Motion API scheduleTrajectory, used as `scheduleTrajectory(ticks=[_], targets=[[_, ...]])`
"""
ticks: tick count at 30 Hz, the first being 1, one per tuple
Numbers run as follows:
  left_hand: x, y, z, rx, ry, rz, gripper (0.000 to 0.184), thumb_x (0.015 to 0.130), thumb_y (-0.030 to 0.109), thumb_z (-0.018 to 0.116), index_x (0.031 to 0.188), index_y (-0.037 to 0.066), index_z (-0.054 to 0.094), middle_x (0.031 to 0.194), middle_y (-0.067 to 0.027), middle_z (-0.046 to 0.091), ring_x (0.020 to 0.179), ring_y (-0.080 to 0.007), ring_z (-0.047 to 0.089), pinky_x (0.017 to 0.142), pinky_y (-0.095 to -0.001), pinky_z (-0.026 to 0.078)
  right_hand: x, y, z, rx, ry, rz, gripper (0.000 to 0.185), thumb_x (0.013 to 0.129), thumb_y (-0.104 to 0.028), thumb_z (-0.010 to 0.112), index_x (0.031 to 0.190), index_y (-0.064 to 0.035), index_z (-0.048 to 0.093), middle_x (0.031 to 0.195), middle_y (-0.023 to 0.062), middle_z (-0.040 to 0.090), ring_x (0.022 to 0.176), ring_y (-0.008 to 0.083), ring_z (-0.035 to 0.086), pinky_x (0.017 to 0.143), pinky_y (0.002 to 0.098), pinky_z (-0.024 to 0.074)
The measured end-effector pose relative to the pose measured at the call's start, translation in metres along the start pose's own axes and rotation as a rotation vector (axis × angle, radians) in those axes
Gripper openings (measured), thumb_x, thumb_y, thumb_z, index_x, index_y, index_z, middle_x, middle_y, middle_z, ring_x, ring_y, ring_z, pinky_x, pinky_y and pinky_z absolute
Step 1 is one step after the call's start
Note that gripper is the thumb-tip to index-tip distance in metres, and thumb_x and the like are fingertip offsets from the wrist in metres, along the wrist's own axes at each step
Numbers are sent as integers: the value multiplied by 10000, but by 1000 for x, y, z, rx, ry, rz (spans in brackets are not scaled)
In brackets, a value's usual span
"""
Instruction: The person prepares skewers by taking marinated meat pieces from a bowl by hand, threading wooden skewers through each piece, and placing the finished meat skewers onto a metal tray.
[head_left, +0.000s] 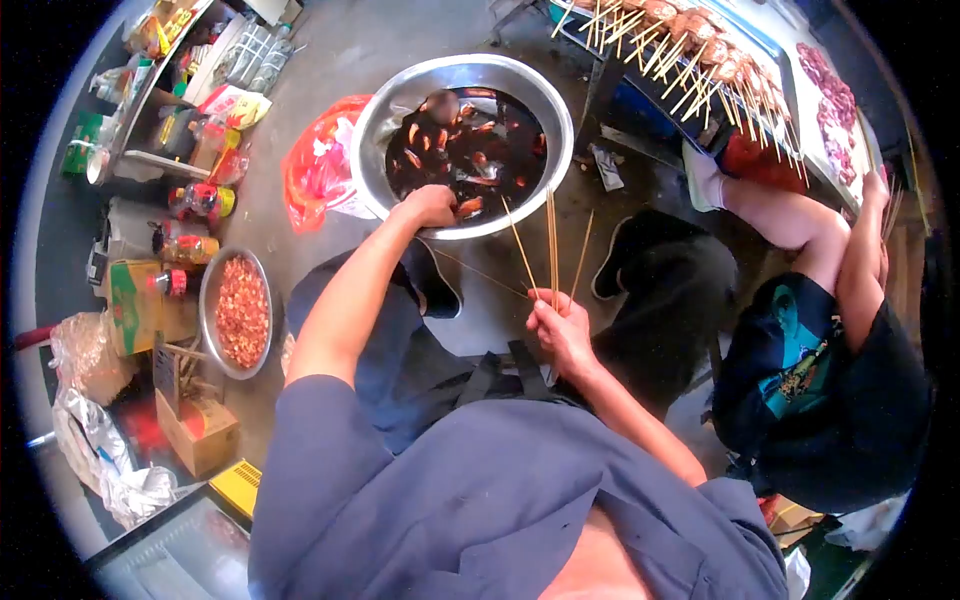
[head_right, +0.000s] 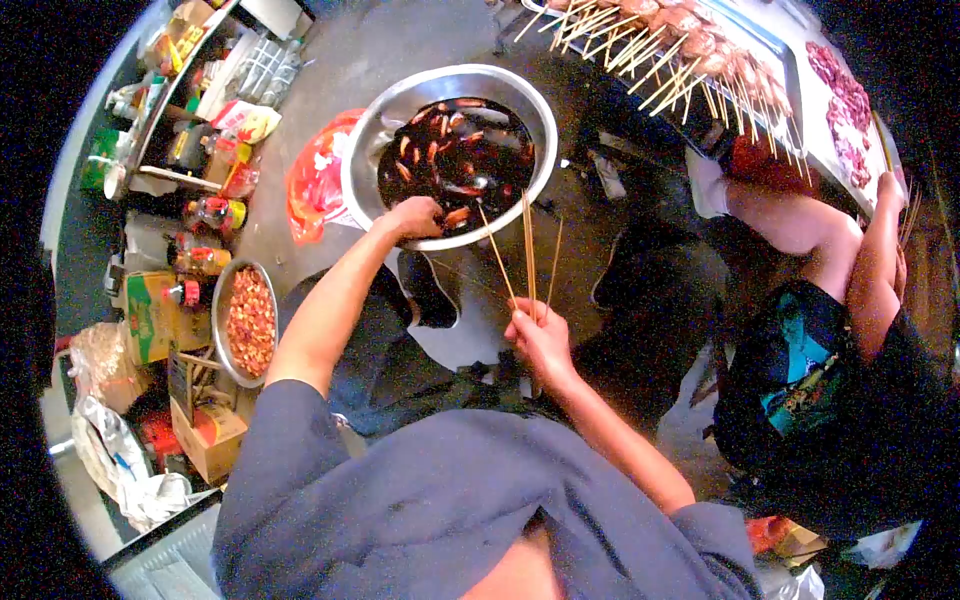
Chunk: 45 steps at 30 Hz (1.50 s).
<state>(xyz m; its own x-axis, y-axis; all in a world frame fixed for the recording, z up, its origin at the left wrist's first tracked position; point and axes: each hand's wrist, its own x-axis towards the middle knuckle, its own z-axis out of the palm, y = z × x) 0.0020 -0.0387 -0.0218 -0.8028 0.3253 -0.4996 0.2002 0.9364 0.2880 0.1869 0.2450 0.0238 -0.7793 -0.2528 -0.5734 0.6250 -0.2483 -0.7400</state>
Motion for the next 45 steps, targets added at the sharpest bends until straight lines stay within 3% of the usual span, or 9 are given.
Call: scheduleTrajectory(ticks=[13,16,22,24,27,31,34,41,45], targets=[[18,34,-3,-346,93,64,393,685,358,666,896,28,665,898,-199,649,883,-302,627,776,-367,482,10,1,4,-29,78,-84,238,909,-169,557,1100,-29,581,679,12,596,509,38,443,455,179,329],[36,44,13,-325,360,240,367,648,324,687,869,31,673,883,-200,641,900,-305,617,778,-373,485,9,2,1,31,84,-111,228,907,-175,558,1083,-35,592,678,14,597,499,35,430,450,176,322],[41,39,18,-529,146,49,214,615,131,729,772,26,629,781,-76,615,736,-197,564,667,-321,444,12,0,-2,42,160,-123,216,908,-166,542,1071,-34,592,658,11,589,468,33,401,421,177,305],[31,36,10,-960,116,-106,176,617,61,714,755,44,606,717,-30,590,661,-145,521,610,-295,423,11,-1,1,40,159,-120,215,908,-167,541,1067,-32,592,654,10,587,465,33,398,418,177,304],[15,36,-2,-1192,108,-234,256,672,47,670,927,70,656,727,-30,614,674,-148,580,601,-310,455,13,0,1,35,152,-129,214,909,-168,540,1062,-28,592,651,8,586,461,32,392,413,177,302],[22,20,-1,-1060,138,-318,288,723,68,634,1009,70,667,766,-49,645,702,-156,614,646,-308,481,15,3,0,39,151,-121,209,907,-167,542,1056,-30,595,648,4,583,463,30,390,410,178,301],[26,17,-2,-399,586,-215,303,753,201,628,1022,68,675,888,-131,670,858,-264,646,777,-348,496,16,5,0,36,152,-108,205,903,-168,549,1051,-36,599,652,4,585,468,31,399,414,178,305],[39,34,1,-142,451,-8,485,679,325,691,1084,63,639,1021,-167,610,964,-348,589,853,-425,472,19,7,-5,13,155,-87,210,896,-171,558,1054,-39,601,668,10,597,482,36,422,434,184,327],[48,44,10,-86,313,19,402,680,205,616,1063,84,644,987,-188,641,953,-351,606,829,-437,489,17,3,-4,13,150,-63,216,892,-169,555,1054,-33,599,665,10,593,487,38,425,438,187,329]])
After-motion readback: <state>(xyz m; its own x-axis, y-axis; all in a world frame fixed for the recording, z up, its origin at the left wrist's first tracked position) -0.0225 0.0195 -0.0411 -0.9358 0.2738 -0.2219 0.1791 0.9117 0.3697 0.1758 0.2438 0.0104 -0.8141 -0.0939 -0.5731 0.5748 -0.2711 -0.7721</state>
